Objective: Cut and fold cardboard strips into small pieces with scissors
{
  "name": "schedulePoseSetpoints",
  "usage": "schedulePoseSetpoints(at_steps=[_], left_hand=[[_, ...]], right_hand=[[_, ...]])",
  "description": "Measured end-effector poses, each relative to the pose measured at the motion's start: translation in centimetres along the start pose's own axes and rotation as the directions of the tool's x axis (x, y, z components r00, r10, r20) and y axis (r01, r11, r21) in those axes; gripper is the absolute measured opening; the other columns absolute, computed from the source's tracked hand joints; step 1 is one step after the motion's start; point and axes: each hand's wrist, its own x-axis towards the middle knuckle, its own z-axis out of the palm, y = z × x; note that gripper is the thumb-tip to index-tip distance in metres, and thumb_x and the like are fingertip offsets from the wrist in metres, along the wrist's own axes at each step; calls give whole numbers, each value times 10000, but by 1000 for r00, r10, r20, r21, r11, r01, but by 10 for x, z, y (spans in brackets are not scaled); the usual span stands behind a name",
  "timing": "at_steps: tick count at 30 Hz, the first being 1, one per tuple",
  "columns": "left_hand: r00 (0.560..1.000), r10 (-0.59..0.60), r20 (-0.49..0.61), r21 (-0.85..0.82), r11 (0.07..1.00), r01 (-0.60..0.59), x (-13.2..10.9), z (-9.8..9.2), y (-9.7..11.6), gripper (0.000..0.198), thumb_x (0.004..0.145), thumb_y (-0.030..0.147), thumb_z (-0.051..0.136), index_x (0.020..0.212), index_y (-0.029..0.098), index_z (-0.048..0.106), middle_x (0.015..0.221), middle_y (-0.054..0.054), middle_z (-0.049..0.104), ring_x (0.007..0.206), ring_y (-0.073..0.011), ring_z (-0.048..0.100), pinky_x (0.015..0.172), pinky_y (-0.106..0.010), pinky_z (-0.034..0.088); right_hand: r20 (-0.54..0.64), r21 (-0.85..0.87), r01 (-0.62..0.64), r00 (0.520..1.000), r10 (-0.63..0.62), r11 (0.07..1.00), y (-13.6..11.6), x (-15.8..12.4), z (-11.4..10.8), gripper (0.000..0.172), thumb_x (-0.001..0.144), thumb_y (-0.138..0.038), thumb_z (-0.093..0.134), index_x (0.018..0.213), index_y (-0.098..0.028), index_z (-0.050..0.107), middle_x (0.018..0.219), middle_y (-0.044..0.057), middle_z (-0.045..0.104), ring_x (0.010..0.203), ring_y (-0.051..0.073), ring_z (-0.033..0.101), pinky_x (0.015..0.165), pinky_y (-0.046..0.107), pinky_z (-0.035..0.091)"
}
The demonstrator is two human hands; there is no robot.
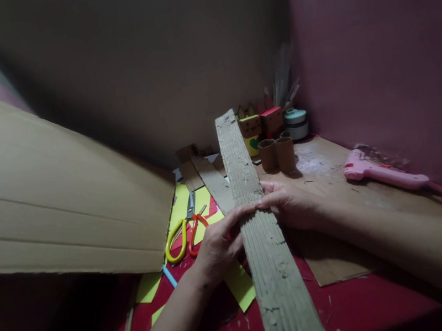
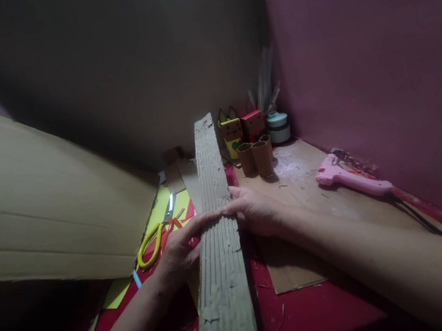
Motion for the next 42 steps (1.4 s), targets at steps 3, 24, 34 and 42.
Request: schedulePoseSetpoints(at_steps=[3,24,34,42], left_hand=[[999,-30,-22,43,999,31,-1,0,-5,402,739,90,645,1111,239,678,1030,-74,710,867,-222,665,833,-331,511],[979,5,-204,71,997,9,2,1,4,140,772,270,636,839,182,721,824,-51,637,771,-174,597,719,-296,491],[828,-517,-219,-353,833,426,6,9,8,348,735,464,661,654,127,642,524,6,580,420,-73,468,429,-191,367],[819,-531,-218,-283,837,468,6,9,3,386,736,484,644,630,113,625,469,0,552,367,-78,454,382,-194,358]], right_hand=[[3,4,-3,1000,3,1000,1,-1,-1,545,564,-54,571,1100,-120,492,866,56,623,698,149,582,658,264,441],[46,61,12,999,-15,998,11,1,-1,540,610,-79,606,1144,-140,547,889,89,685,730,210,639,629,325,497],[29,-49,-107,994,109,993,17,1,-4,548,629,-81,593,1173,-133,552,788,100,697,622,184,656,567,301,541],[32,-46,-106,994,107,993,18,2,-2,610,576,-52,566,1178,-153,563,779,78,702,612,166,659,559,273,549]])
